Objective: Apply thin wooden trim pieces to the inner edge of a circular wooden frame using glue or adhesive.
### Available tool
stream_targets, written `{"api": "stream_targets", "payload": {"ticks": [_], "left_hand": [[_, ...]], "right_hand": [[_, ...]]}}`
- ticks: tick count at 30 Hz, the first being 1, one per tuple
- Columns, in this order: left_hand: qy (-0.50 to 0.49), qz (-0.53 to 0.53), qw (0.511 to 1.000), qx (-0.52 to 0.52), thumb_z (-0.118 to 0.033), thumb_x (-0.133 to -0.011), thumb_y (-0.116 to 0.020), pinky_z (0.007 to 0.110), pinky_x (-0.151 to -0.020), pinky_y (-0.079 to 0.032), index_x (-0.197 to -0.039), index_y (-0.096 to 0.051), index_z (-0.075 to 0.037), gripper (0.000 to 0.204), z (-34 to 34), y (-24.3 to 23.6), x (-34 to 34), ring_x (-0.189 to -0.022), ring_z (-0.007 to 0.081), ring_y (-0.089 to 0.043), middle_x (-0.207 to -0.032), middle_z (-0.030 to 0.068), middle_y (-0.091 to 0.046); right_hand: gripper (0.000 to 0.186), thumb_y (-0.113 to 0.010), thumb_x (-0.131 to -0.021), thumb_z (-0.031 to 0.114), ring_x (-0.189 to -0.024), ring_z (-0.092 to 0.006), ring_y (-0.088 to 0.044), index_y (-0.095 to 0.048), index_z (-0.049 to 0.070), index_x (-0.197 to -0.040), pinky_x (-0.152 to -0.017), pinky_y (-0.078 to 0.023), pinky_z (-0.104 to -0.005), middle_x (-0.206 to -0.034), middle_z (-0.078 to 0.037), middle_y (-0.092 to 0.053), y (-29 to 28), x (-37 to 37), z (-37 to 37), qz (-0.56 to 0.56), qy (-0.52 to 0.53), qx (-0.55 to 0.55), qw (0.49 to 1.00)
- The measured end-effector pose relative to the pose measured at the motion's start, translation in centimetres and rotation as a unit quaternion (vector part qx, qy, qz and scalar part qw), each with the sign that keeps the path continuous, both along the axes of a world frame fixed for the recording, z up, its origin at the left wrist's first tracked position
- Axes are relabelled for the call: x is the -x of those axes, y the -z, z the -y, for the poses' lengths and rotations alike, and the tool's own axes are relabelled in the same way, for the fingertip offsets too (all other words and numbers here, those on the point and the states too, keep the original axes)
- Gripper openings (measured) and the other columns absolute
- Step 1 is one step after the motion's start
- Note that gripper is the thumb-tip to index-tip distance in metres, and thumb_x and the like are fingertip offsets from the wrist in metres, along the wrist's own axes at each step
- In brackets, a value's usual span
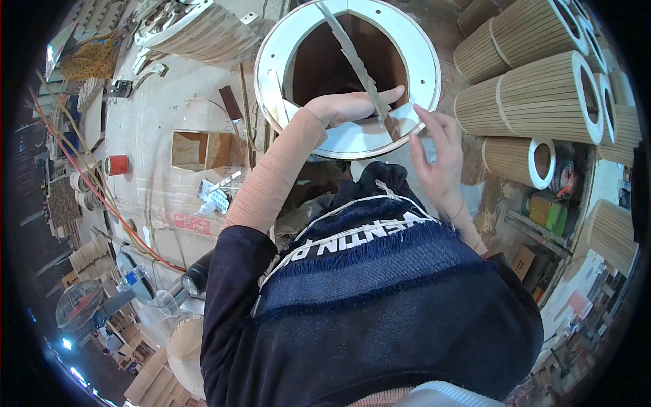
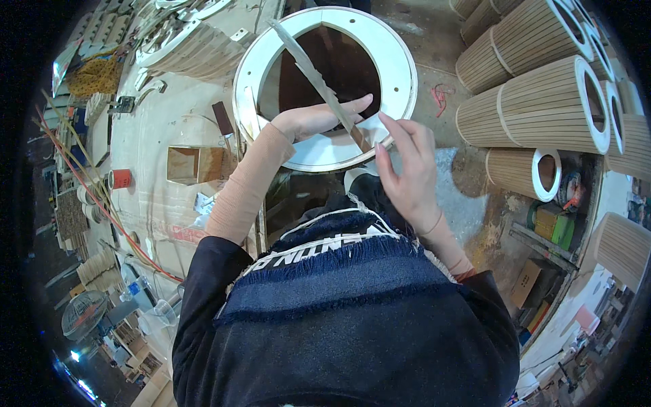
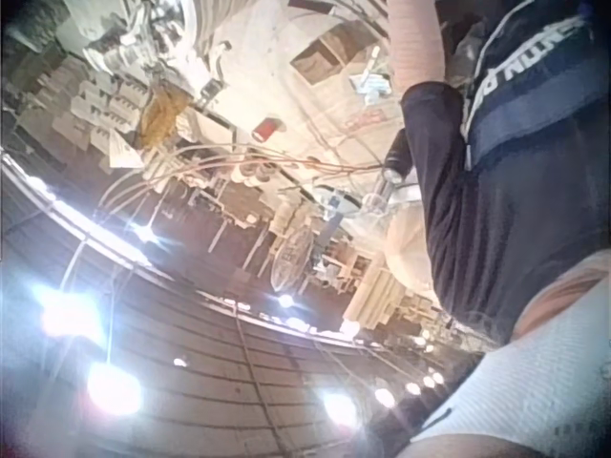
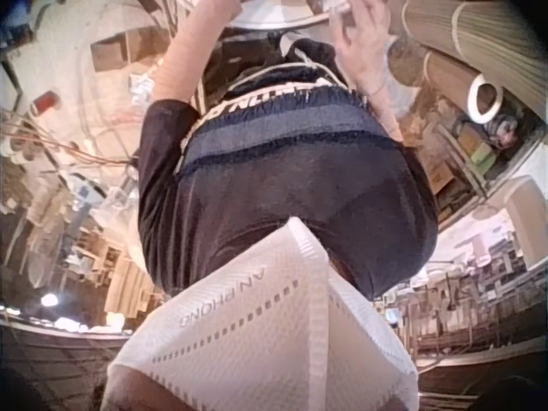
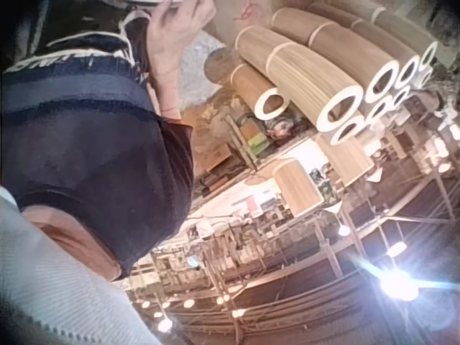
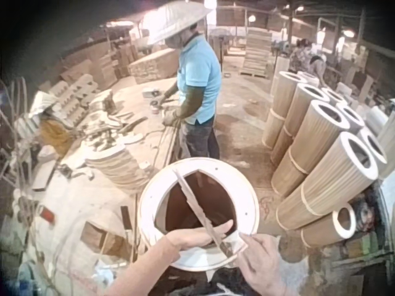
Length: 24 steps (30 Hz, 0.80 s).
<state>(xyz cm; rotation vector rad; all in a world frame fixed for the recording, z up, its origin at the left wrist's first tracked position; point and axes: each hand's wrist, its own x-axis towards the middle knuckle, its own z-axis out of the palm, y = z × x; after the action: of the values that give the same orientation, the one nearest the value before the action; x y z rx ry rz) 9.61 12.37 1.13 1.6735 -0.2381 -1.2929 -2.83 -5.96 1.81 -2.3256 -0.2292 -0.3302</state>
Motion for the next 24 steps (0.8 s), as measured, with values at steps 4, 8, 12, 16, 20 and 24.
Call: {"api": "stream_targets", "payload": {"ticks": [4,8,12,16,20,24], "left_hand": [[0.000,0.011,1.000,-0.019,-0.070,-0.098,-0.036,0.036,-0.114,-0.031,-0.140,-0.056,-0.005,0.080,0.1,-0.2,-0.3,-0.134,0.0253,-0.046,-0.143,0.0186,-0.052],[0.028,-0.001,0.999,0.015,-0.082,-0.088,-0.038,0.041,-0.118,-0.026,-0.148,-0.039,0.004,0.106,-0.4,0.3,-0.2,-0.144,0.0315,-0.034,-0.152,0.0237,-0.040],[0.033,0.002,0.999,-0.007,-0.079,-0.091,-0.038,0.039,-0.116,-0.030,-0.145,-0.045,0.003,0.099,0.3,-2.4,0.3,-0.141,0.0276,-0.040,-0.150,0.0201,-0.045],[-0.001,-0.021,0.998,-0.060,-0.065,-0.100,-0.036,0.029,-0.103,-0.040,-0.135,-0.059,-0.001,0.077,1.2,-2.3,0.6,-0.112,0.0161,-0.056,-0.134,0.0122,-0.061],[0.012,0.027,0.998,-0.047,-0.063,-0.102,-0.036,0.030,-0.104,-0.040,-0.139,-0.058,-0.006,0.071,1.2,0.9,0.4,-0.114,0.0162,-0.057,-0.135,0.0098,-0.060],[-0.015,0.067,0.993,-0.100,-0.063,-0.100,-0.042,0.029,-0.102,-0.041,-0.136,-0.061,-0.006,0.070,1.5,0.7,0.8,-0.113,0.0167,-0.057,-0.133,0.0113,-0.062]], "right_hand": [[0.035,-0.069,-0.090,0.017,-0.056,-0.0170,-0.057,-0.065,0.000,-0.120,-0.056,-0.045,-0.0316,-0.076,-0.008,-0.064,-1.4,-2.9,0.4,-0.189,-0.073,-0.094,0.975],[0.026,-0.066,-0.091,0.017,-0.055,-0.0133,-0.060,-0.067,-0.002,-0.109,-0.055,-0.047,-0.0275,-0.067,-0.007,-0.065,-1.9,-4.1,0.6,-0.336,-0.154,-0.140,0.919],[0.017,-0.066,-0.090,0.009,-0.069,-0.0113,-0.067,-0.065,-0.002,-0.103,-0.062,-0.053,-0.0254,-0.078,-0.008,-0.071,-0.2,-2.9,1.0,-0.301,-0.198,-0.261,0.896],[0.014,-0.068,-0.089,0.004,-0.082,-0.0124,-0.071,-0.066,0.000,-0.102,-0.065,-0.055,-0.0251,-0.088,-0.009,-0.073,0.7,-1.5,1.8,-0.303,-0.189,-0.221,0.907],[0.019,-0.066,-0.092,-0.002,-0.097,-0.0102,-0.067,-0.062,-0.002,-0.111,-0.083,-0.055,-0.0240,-0.106,-0.011,-0.072,2.2,0.0,2.8,-0.321,-0.223,-0.226,0.892],[0.025,-0.066,-0.090,-0.007,-0.105,-0.0148,-0.067,-0.059,-0.003,-0.114,-0.092,-0.055,-0.0277,-0.115,-0.014,-0.070,5.2,0.3,4.0,-0.296,-0.257,-0.258,0.883]]}}
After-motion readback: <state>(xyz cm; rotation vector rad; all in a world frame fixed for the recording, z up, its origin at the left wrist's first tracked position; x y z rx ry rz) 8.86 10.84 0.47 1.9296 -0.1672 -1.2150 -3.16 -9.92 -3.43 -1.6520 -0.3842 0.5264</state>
